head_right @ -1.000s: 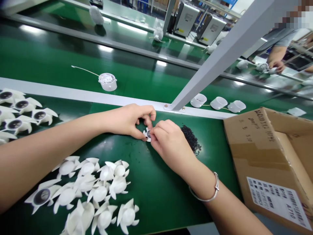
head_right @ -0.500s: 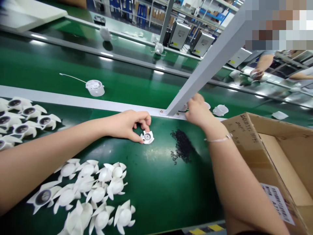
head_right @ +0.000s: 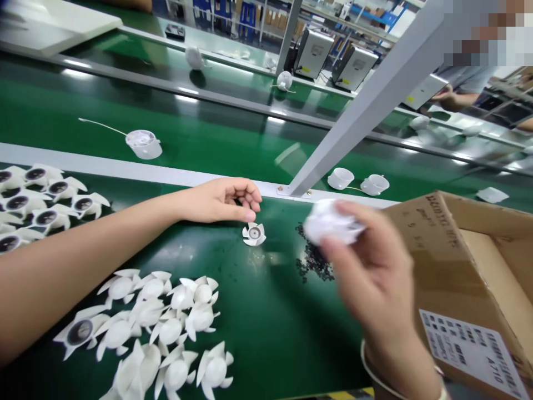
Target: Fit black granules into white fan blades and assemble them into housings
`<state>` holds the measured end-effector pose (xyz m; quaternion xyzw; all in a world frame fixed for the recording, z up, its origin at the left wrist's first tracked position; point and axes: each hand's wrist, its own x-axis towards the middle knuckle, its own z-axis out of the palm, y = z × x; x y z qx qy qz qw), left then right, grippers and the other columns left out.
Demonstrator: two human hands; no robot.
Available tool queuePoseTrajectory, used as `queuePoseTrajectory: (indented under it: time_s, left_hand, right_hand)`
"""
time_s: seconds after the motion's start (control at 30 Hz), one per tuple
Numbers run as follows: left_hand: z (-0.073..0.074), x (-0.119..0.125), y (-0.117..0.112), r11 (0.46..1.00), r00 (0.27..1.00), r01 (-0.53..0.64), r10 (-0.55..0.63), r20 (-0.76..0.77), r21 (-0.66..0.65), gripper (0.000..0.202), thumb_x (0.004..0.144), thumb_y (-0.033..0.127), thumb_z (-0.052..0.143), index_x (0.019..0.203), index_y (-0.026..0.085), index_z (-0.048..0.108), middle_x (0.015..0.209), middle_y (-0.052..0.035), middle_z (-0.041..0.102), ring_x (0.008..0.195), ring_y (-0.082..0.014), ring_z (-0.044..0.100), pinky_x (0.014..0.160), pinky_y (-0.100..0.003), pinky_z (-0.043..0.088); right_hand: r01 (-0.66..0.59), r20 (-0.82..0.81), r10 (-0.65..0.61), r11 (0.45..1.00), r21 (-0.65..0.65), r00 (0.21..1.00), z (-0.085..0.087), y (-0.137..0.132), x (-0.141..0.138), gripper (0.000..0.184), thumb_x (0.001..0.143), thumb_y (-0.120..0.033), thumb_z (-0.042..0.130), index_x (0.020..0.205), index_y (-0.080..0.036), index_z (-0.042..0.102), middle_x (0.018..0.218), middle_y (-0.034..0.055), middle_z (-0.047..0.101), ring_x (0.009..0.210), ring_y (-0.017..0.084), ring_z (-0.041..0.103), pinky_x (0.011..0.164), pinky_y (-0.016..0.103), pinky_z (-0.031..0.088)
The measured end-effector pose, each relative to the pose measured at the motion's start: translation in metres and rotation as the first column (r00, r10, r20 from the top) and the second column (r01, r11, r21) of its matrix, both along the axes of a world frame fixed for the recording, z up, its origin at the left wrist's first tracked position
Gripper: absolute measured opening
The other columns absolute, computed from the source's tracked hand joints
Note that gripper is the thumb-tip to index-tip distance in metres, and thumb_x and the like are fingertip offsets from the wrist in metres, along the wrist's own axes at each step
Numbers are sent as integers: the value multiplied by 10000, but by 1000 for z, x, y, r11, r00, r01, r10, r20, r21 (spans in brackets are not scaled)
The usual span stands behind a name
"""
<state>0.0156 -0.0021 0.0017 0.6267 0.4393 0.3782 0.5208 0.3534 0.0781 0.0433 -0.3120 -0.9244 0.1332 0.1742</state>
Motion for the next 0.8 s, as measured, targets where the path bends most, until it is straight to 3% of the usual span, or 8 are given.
queuePoseTrajectory:
  time_s: [0.13,0.23,0.3,0.47,0.67,0.73,0.8]
  left_hand:
    - [2,-1,-1,997,997,-71,71,33,0,323,807,447,714,956,170,637,902,-10,658,821,-116,592,778,-279,466]
    - [7,-1,-4,999,999,-42,43,6,-21,311,777,447,739,891,172,649,807,9,643,720,-103,563,684,-252,443]
    - [11,0,-6,998,999,-10,7,-54,-56,312,733,434,774,871,178,660,738,22,624,637,-90,525,603,-235,404]
    - [16,1,-6,989,976,15,-46,-214,-145,270,727,415,760,849,190,675,715,16,636,575,-90,497,541,-236,352]
    - [17,5,-6,982,931,-81,14,-364,-168,312,693,471,753,800,208,626,716,24,618,562,-102,479,509,-244,310]
    - [25,7,-11,983,887,-125,50,-460,-135,323,686,488,750,759,204,614,670,22,604,539,-107,471,506,-252,298]
    - [39,11,-24,982,796,-183,129,-592,-32,322,714,490,721,683,196,593,593,12,568,520,-117,463,516,-266,288]
  right_hand:
    - [-31,-138,29,999,-9,990,-12,-43,-52,183,804,-330,736,981,-289,722,1145,66,685,1070,284,650,889,465,558]
    - [-99,-212,98,995,9,972,-21,-61,-91,170,807,-268,752,976,-275,735,1190,63,689,1041,252,677,874,431,582]
    - [-137,-202,145,989,54,969,-26,-66,-103,160,820,-223,744,976,-257,742,1203,73,693,1027,237,688,864,408,594]
    - [-139,-151,159,981,132,976,-30,-67,-105,177,855,-172,697,1009,-244,745,1200,90,701,1032,245,692,860,415,608]
    - [-176,-171,173,984,-4,970,-27,-62,-102,152,835,-184,724,965,-254,760,1176,76,711,1002,232,706,837,387,618]
    - [-193,-180,190,981,1,965,-29,-61,-101,158,850,-183,700,976,-260,757,1184,76,707,1026,237,700,857,402,612]
    - [-219,-188,218,976,18,958,-33,-58,-104,147,862,-194,685,982,-250,748,1190,83,702,1053,234,689,884,405,602]
